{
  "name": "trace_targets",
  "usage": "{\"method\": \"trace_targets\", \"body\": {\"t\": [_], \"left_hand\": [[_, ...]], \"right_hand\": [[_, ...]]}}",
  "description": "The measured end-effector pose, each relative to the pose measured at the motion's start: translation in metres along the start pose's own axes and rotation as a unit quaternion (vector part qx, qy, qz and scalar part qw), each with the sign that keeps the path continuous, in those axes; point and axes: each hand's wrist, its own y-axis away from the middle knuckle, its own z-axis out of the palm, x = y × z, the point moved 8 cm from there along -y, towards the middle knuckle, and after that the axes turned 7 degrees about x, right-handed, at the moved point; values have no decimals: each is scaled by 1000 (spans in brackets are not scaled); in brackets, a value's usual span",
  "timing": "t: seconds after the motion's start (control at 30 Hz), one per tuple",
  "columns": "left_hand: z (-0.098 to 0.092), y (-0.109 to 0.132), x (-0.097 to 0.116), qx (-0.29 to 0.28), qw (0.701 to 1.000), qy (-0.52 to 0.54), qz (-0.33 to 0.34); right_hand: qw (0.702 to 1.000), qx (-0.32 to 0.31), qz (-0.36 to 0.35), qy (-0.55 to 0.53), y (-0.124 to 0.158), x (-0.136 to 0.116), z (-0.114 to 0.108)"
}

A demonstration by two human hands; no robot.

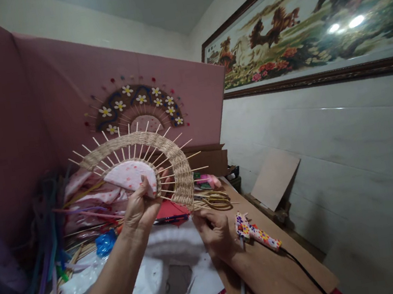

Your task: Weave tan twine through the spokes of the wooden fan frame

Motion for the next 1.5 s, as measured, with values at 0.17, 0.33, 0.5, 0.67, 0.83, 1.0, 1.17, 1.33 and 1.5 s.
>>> {"method": "trace_targets", "body": {"t": [0.17,0.33,0.5,0.67,0.83,1.0,1.17,1.33,1.5], "left_hand": [[2,2,-3,3,1000,-5,-9],[1,1,-3,15,1000,4,3],[-4,-1,-6,33,999,3,4],[-7,-1,-6,42,999,7,7],[-5,-1,-6,32,999,-3,-1],[-2,2,-6,33,999,-12,2],[0,3,-7,21,999,-37,-5],[0,3,-5,17,997,-69,-3],[0,0,2,8,996,-79,29]], "right_hand": [[996,20,75,-36,-1,13,-2],[998,-11,53,-30,-1,6,2],[998,-51,10,-40,1,-4,4],[998,-64,13,-26,0,-6,5],[998,-45,41,-31,-2,1,6],[997,20,73,-27,-5,13,-1],[993,61,99,7,-7,21,-12],[988,83,94,95,-8,21,-20],[989,89,61,102,-8,15,-21]]}}
